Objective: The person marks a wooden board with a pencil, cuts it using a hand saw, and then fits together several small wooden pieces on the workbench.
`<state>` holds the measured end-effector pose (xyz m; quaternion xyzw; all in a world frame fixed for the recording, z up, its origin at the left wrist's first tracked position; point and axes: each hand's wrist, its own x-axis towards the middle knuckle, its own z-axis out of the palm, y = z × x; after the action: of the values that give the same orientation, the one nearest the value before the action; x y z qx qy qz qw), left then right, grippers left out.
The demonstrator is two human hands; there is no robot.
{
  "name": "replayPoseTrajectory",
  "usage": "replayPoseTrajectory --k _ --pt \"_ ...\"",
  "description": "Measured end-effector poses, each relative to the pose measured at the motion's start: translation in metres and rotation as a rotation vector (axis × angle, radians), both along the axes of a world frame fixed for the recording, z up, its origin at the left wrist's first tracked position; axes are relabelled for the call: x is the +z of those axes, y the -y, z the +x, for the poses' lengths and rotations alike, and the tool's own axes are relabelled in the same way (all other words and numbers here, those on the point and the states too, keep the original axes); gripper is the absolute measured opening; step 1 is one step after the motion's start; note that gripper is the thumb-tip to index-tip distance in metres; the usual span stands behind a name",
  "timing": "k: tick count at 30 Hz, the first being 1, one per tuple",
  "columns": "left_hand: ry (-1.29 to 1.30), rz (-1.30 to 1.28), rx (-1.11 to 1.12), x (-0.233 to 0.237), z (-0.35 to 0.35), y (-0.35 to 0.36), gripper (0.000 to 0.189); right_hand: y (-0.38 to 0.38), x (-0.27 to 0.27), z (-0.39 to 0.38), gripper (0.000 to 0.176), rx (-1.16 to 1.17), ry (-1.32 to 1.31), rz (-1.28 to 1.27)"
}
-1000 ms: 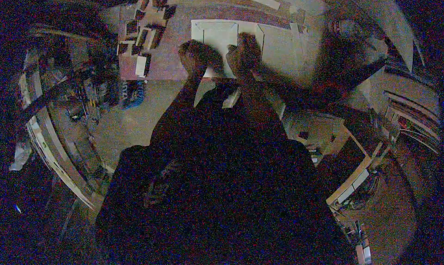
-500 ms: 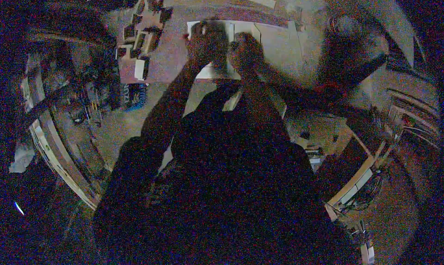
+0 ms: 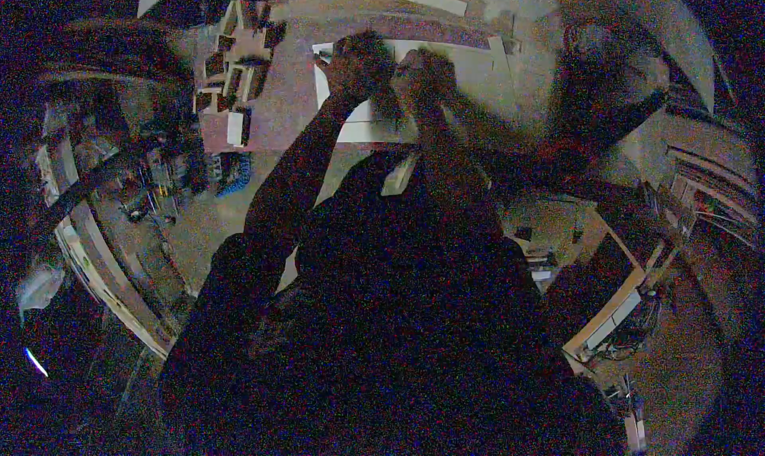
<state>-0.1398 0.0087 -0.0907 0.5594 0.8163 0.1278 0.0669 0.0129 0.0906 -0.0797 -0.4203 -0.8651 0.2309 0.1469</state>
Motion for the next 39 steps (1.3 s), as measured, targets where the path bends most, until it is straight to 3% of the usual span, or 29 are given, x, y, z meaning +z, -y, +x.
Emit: replayPoseTrajectory --k 2,5,8,11,14,16,17,20,23,26,31,35,37,39 --pt "-0.017 0.039 0.022 0.001 0.004 -0.003 0.046 -0.006 -0.008 0.0 0.009 0.03 0.048 0.042" --pt "-0.04 0.039 0.059 -0.007 0.005 -0.003 0.049 -0.008 -0.05 0.004 0.009 0.084 -0.211 0.199" --pt "-0.121 -0.09 0.056 -0.002 0.006 -0.008 0.05 -0.005 0.0 -0.002 0.008 0.056 -0.069 0.065" --pt "-0.253 -0.148 0.033 -0.027 0.002 -0.007 0.046 -0.002 -0.035 0.002 0.013 -0.007 -0.239 -0.068" --pt "-0.215 -0.188 0.053 -0.01 0.011 -0.016 0.044 0.001 0.005 -0.002 0.019 -0.038 -0.069 0.076" --pt "-0.284 -0.124 0.12 -0.014 0.017 -0.022 0.048 0.001 -0.007 0.007 0.021 -0.03 -0.236 -0.001" --pt "-0.215 -0.082 0.135 -0.014 0.019 -0.023 0.05 0.001 -0.017 0.01 0.021 -0.025 -0.319 -0.038" --pt "-0.098 -0.017 0.128 -0.005 0.023 -0.03 0.054 -0.001 -0.052 0.008 0.02 -0.114 -0.219 0.125" --pt "-0.129 -0.048 0.035 -0.019 0.019 -0.035 0.054 -0.003 -0.013 0.004 0.016 -0.065 -0.083 0.02" --pt "-0.086 -0.003 0.007 -0.016 0.02 -0.036 0.05 0.001 -0.03 0.001 0.013 -0.099 -0.272 0.21" --pt "-0.08 0.127 0.038 -0.017 0.02 -0.036 0.049 -0.003 -0.021 0.003 0.013 0.027 -0.067 0.183" --pt "-0.11 0.106 0.051 -0.021 0.021 -0.039 0.049 -0.015 0.002 -0.004 0.029 0.009 0.271 -0.107" --pt "-0.181 0.145 0.043 -0.041 0.021 -0.04 0.049 -0.007 -0.05 0.011 0.023 0.035 0.01 0.007" --pt "-0.136 0.182 0.062 -0.032 0.017 -0.039 0.051 -0.002 -0.055 0.014 0.021 0.042 -0.103 0.082"
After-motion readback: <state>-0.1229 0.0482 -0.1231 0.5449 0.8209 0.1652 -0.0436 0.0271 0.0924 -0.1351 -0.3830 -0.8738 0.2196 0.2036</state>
